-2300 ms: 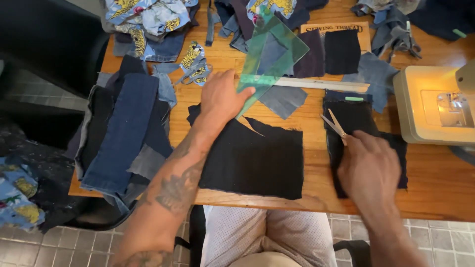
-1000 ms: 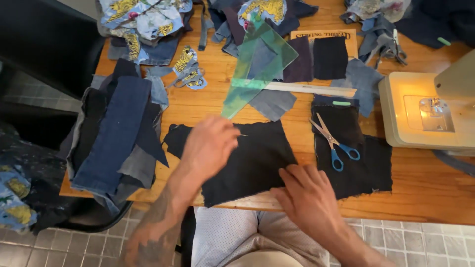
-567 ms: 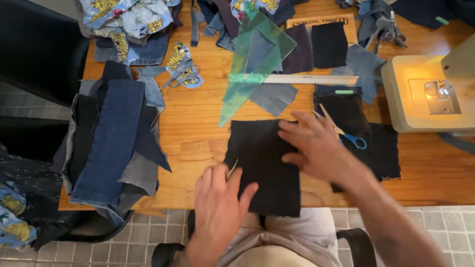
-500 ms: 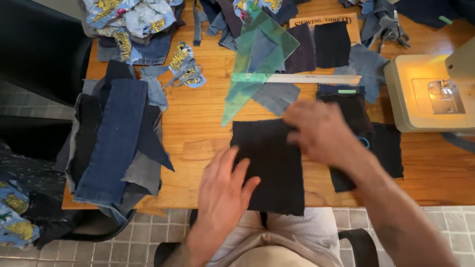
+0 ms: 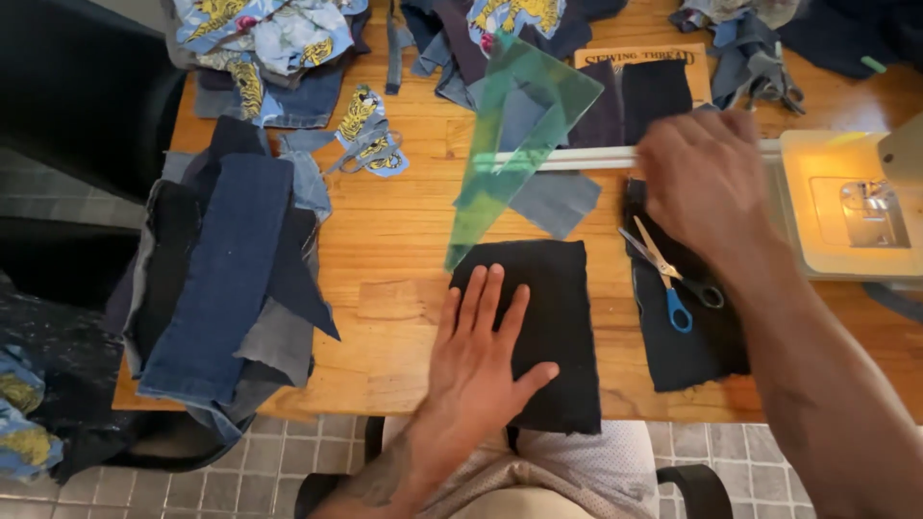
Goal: The person uses scissors to cut a piece of black fabric on a wooden table. They then use a ruler and a green marker to draw lines on the fabric, followed by a triangular ruler to mark additional lines.
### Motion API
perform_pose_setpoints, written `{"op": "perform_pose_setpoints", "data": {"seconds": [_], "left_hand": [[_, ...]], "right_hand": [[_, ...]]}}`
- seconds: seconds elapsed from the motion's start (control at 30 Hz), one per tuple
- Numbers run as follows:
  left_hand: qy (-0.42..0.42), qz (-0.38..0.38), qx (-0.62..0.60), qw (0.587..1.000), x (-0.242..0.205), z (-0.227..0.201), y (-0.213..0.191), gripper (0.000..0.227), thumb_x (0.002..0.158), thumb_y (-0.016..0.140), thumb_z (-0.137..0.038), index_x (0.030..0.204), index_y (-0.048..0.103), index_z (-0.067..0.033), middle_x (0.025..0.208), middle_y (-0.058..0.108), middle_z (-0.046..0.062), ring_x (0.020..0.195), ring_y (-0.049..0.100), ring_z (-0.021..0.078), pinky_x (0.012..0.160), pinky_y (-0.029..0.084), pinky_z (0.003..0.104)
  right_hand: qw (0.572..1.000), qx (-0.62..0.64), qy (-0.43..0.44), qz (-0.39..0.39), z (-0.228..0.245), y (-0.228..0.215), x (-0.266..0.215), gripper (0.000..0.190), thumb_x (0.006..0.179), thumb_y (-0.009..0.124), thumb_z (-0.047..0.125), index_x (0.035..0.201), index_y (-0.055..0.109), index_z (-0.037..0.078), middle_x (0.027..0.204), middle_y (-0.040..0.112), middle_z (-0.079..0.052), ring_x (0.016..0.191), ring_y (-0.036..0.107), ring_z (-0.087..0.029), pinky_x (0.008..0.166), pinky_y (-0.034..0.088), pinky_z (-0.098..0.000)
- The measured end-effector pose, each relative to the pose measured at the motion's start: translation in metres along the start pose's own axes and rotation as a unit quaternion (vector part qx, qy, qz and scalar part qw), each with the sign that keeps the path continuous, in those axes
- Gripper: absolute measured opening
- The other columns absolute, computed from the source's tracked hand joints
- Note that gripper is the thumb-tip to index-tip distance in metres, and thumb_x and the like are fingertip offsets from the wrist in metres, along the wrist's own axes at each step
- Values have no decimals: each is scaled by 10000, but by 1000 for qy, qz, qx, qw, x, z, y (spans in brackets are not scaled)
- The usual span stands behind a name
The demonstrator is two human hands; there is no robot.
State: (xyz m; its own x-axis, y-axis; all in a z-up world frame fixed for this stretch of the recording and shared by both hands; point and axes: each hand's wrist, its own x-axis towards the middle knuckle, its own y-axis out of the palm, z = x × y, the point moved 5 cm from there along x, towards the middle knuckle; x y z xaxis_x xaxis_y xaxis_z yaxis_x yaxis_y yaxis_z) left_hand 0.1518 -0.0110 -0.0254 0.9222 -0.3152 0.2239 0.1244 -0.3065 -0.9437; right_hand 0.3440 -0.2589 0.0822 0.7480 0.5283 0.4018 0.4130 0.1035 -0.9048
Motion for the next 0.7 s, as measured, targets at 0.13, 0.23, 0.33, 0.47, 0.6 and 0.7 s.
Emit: {"op": "perform_pose_setpoints", "data": {"seconds": [0.13, 0.23, 0.33, 0.47, 0.6, 0.7], "left_hand": [[-50, 4, 22, 998, 2, -20, -2, 1058, 994, 619, -825, 1782, 460, -137, 1889, 288, 316, 1767, 211, 490, 1394, 173, 672], [-58, 17, 7, 998, 24, -5, -1, 993, 1019, 589, -825, 1751, 505, -159, 1865, 319, 311, 1743, 228, 506, 1361, 204, 699], [-60, 30, 2, 998, 41, 25, -10, 911, 1050, 581, -798, 1699, 578, -158, 1823, 427, 246, 1714, 288, 512, 1358, 191, 727], [-54, 79, 35, 995, 56, 63, -17, 1354, 787, 751, -1031, 1725, 494, -88, 1916, 282, 171, 1786, 117, 458, 1401, 12, 739], [-6, 68, -26, 997, 45, 87, -44, 1199, 825, 833, -910, 1692, 581, -120, 1944, 181, 171, 1793, 16, 451, 1360, 46, 788], [-49, 158, -27, 986, 33, 106, -40, 1449, 729, 867, -1003, 1826, 353, -209, 1948, -2, 223, 1776, -154, 446, 1345, -62, 760]], "right_hand": [[990, -139, 6, -9, 21, -56, -31, 124, 1048, 825, 109, 1062, 771, 220, 991, 794, 16, 968, 790, -257, 959, 522, -408], [976, -207, 49, 34, 23, -75, -51, 59, 1190, 795, 264, 1134, 804, 276, 1027, 802, 53, 1023, 811, -241, 929, 549, -400], [971, -198, 104, 81, 32, -85, -70, 101, 1221, 727, 313, 1203, 816, 269, 1066, 808, 20, 988, 815, -295, 896, 557, -453], [975, 43, 208, 68, 64, -73, -121, 209, 1105, 709, 137, 1308, 750, 159, 1218, 723, -108, 1144, 715, -403, 975, 515, -591], [931, 222, 268, 108, 132, -40, -176, 299, 1094, 659, 216, 1377, 749, 176, 1142, 738, -107, 1038, 734, -351, 888, 602, -522], [920, 285, 254, 84, 183, -30, -196, 292, 1094, 654, 240, 1335, 720, 91, 1181, 772, -147, 1055, 776, -356, 968, 597, -504]]}}
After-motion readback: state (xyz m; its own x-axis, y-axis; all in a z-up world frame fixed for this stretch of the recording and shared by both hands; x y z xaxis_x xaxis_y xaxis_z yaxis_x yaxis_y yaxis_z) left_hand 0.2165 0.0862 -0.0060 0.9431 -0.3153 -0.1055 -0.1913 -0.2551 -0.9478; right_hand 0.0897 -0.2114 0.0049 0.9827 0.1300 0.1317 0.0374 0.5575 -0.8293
